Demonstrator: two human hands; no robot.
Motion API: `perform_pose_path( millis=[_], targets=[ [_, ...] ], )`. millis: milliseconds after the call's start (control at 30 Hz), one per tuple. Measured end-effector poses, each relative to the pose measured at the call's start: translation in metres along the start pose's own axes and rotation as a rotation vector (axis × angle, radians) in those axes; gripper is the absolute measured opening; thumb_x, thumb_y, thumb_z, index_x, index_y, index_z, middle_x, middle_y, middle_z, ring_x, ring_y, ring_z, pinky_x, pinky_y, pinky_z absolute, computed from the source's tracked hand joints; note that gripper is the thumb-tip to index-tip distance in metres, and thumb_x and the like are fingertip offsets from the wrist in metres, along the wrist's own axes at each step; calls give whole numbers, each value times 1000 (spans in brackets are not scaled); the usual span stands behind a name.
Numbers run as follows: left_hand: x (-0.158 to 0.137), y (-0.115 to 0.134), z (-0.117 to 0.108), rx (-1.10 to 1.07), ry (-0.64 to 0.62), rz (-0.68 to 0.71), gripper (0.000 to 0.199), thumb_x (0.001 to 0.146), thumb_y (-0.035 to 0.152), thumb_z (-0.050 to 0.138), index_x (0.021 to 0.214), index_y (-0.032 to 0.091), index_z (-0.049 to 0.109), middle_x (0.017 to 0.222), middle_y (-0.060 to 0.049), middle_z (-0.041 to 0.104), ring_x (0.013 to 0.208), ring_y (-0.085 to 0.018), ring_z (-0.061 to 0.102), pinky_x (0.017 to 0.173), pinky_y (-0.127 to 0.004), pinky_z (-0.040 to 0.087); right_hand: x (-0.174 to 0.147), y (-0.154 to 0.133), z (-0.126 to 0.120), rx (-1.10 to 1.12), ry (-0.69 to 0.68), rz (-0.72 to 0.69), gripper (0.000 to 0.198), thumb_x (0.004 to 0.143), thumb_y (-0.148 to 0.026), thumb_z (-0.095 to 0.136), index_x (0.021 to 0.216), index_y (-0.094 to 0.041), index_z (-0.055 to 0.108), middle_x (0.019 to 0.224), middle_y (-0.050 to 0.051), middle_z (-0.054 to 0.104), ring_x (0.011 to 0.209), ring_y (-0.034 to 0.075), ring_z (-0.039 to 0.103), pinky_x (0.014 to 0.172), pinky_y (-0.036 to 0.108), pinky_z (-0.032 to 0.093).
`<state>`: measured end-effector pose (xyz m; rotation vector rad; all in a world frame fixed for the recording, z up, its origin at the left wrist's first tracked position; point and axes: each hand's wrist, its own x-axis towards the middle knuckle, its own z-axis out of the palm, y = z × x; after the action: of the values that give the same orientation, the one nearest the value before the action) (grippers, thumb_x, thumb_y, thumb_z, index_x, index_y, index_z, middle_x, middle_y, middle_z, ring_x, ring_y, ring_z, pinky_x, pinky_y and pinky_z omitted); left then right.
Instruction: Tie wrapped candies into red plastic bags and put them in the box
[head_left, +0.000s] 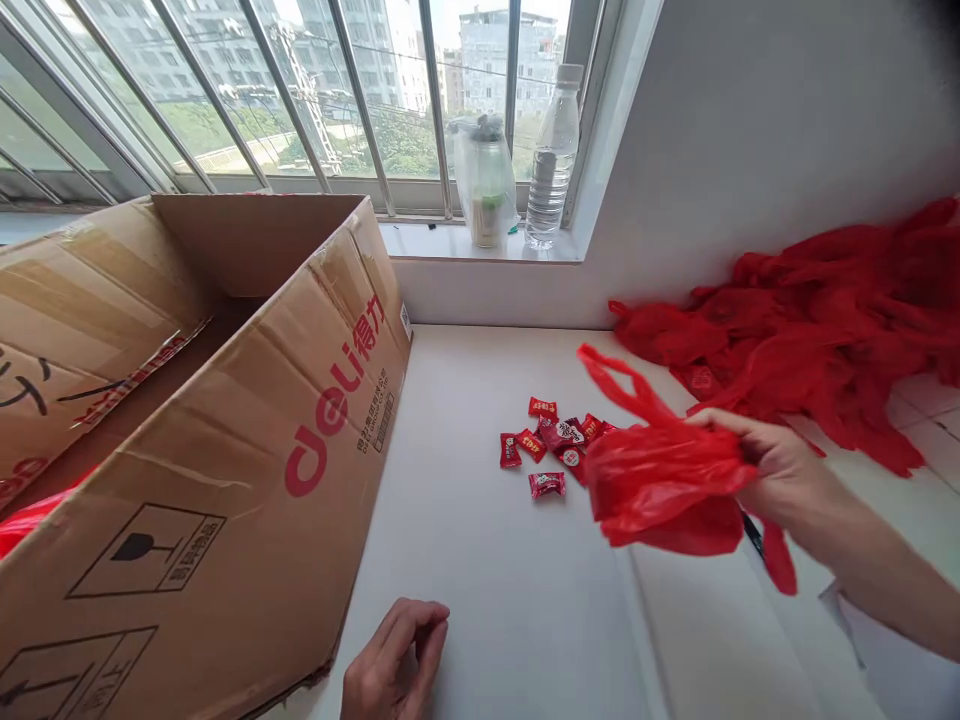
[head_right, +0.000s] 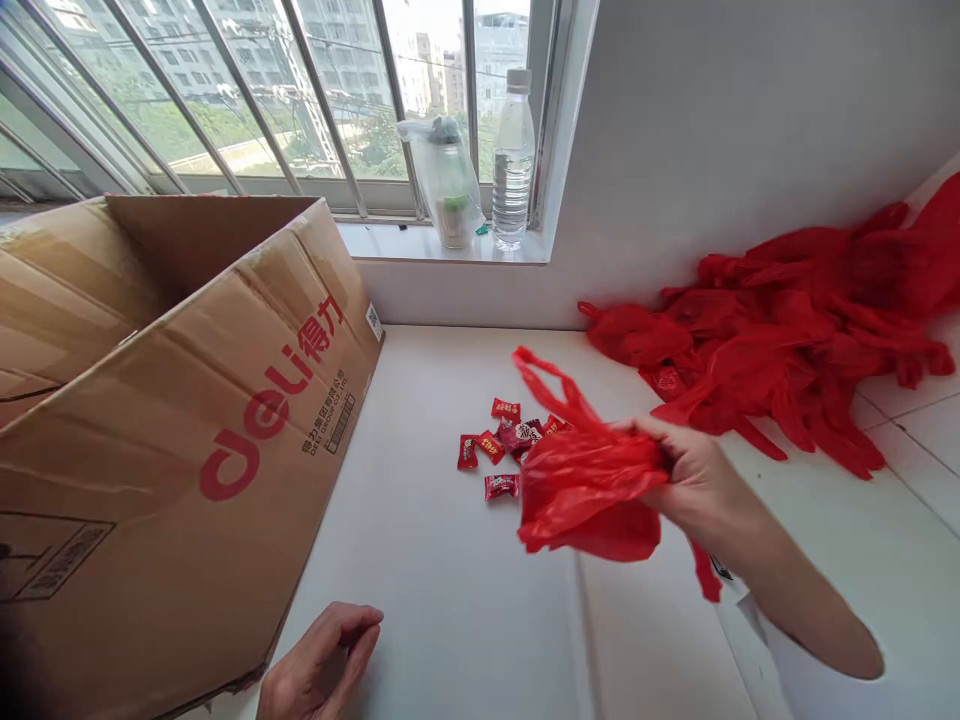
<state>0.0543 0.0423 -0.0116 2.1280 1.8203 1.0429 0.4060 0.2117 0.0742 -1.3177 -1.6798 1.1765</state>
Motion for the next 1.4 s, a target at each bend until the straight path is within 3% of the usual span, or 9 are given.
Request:
perform_pose_path(
  millis=[133,233,367,500,633,800,967,1200,1400],
  targets=[
    [12,20,-12,-45,70,-67,9,97,23,48,102,21,55,88,0,60,77,-11,61,72,-19,51,-27,-2,114,75,-378,-35,36,79,-30,70,114,-27,61,105,2,64,92,20,61,77,30,52],
    [23,31,-19,-71,57,-49,16,99,23,41,104,23,56,98,-2,59,92,-13,60,80,-22,50,-40,2,140,9,-370,-106,53,78,-37,74,128,-31,54,132,4,53,118,23,53,89,34,51],
    [37,40,-20,-66,-130,33,13,95,25,54,106,22,58,105,-3,59,100,-15,57,87,-26,50,-45,6,136,-110,-225,-245,36,90,-34,63,125,-36,56,133,3,51,127,21,48,98,36,46],
    [43,39,-15,-23,-241,122,24,89,25,66,111,20,58,107,-5,62,100,-19,57,88,-32,49,-47,2,147,-189,-299,-326,26,93,-19,54,117,-29,59,120,4,56,110,18,56,93,33,47],
    [43,35,-12,34,-184,174,9,91,12,59,95,19,61,80,0,62,73,-16,53,71,-31,44,-45,-2,160,-242,-285,-306,14,94,-15,49,83,-21,56,79,-1,58,70,13,53,64,26,43],
    [38,33,-31,36,-7,116,15,90,5,58,87,20,60,76,2,55,73,-13,50,70,-26,42,-48,1,127,-150,-119,-189,17,95,-28,55,79,-21,55,73,-2,59,65,11,54,61,23,44],
    [29,29,-59,22,3,-44,15,90,6,59,92,21,59,86,1,57,80,-12,54,73,-21,46,-61,24,78,-292,20,7,20,93,-42,55,88,-24,59,85,-1,64,74,14,61,62,23,49],
    [40,67,-53,-33,-225,170,39,88,11,61,126,19,52,129,-10,53,127,-24,42,105,-36,37,-65,-5,96,-495,-126,-448,56,92,-28,59,144,-28,38,146,8,43,133,24,42,103,41,46],
    [50,69,-30,-175,-138,138,22,90,3,55,98,23,62,85,0,63,80,-15,54,78,-31,42,-54,-15,122,-243,-99,-405,14,95,-17,51,95,-24,64,90,0,67,83,15,61,74,27,49]
  ],
)
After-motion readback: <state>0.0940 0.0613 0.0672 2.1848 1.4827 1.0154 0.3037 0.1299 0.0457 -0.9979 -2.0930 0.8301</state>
